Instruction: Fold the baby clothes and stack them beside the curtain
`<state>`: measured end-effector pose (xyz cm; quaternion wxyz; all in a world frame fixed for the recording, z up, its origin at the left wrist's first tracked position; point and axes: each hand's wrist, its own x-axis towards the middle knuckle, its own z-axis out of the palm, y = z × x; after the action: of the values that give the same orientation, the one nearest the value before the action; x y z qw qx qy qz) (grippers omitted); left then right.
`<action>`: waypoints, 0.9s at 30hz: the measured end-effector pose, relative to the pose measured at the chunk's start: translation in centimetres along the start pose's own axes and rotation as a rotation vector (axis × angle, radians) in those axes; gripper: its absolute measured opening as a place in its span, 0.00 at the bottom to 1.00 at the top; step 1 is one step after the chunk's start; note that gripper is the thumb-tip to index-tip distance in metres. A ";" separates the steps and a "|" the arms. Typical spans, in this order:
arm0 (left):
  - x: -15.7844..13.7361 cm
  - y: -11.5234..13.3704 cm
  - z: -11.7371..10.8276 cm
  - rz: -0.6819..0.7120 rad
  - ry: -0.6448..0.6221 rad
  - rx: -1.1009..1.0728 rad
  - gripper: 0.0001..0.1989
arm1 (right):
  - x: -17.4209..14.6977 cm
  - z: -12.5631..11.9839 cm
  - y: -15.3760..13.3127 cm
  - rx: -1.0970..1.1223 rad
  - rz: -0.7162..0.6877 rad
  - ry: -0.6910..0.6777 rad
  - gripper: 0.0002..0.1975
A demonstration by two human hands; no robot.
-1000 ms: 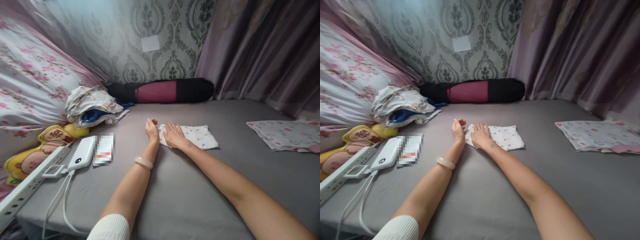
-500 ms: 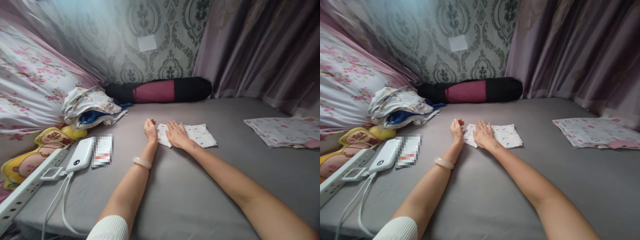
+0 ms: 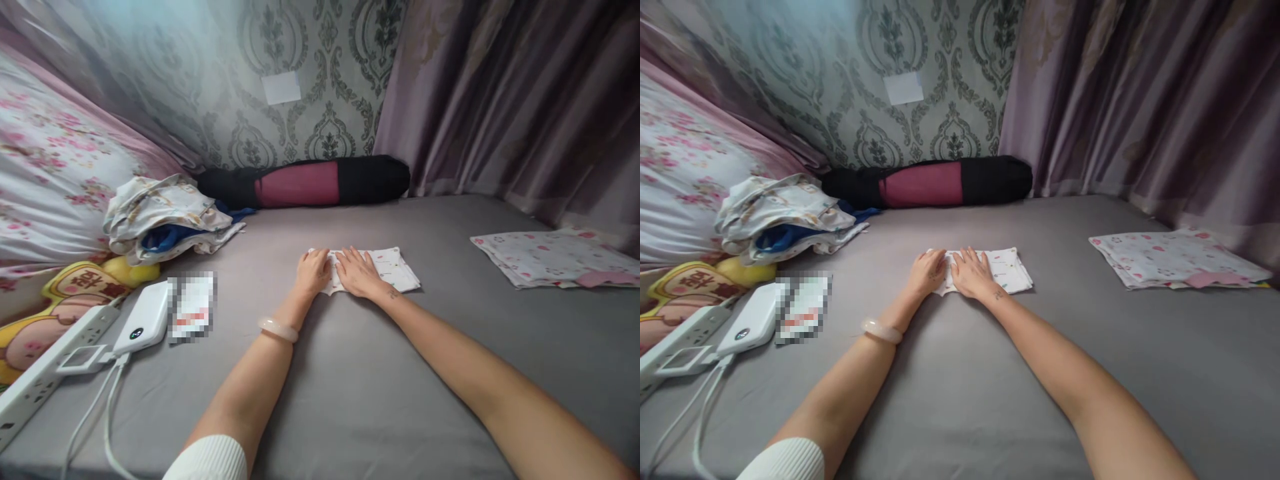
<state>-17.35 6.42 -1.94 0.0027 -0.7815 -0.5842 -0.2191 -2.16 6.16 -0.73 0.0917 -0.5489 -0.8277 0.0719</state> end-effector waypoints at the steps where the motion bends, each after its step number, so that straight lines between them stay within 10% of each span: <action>1: -0.1 0.2 -0.2 0.014 -0.007 0.012 0.14 | 0.0 -0.2 0.2 0.017 0.006 -0.004 0.28; 16: -0.5 1.0 0.0 0.161 -0.078 0.027 0.19 | -1.4 -0.6 3.7 0.072 0.151 -0.006 0.28; 23: 0.4 -1.7 -1.4 -0.331 0.135 0.011 0.18 | -1.6 -5.1 9.5 0.497 0.443 0.111 0.15; 27: 0.8 -3.5 -2.9 -0.574 -0.032 -0.093 0.14 | -2.3 -7.1 12.6 0.594 0.767 -0.013 0.07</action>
<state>-21.33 7.46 0.07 -0.1042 -0.5870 -0.7707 -0.2251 11.64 9.04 3.23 0.2060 -0.7642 -0.5097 0.3372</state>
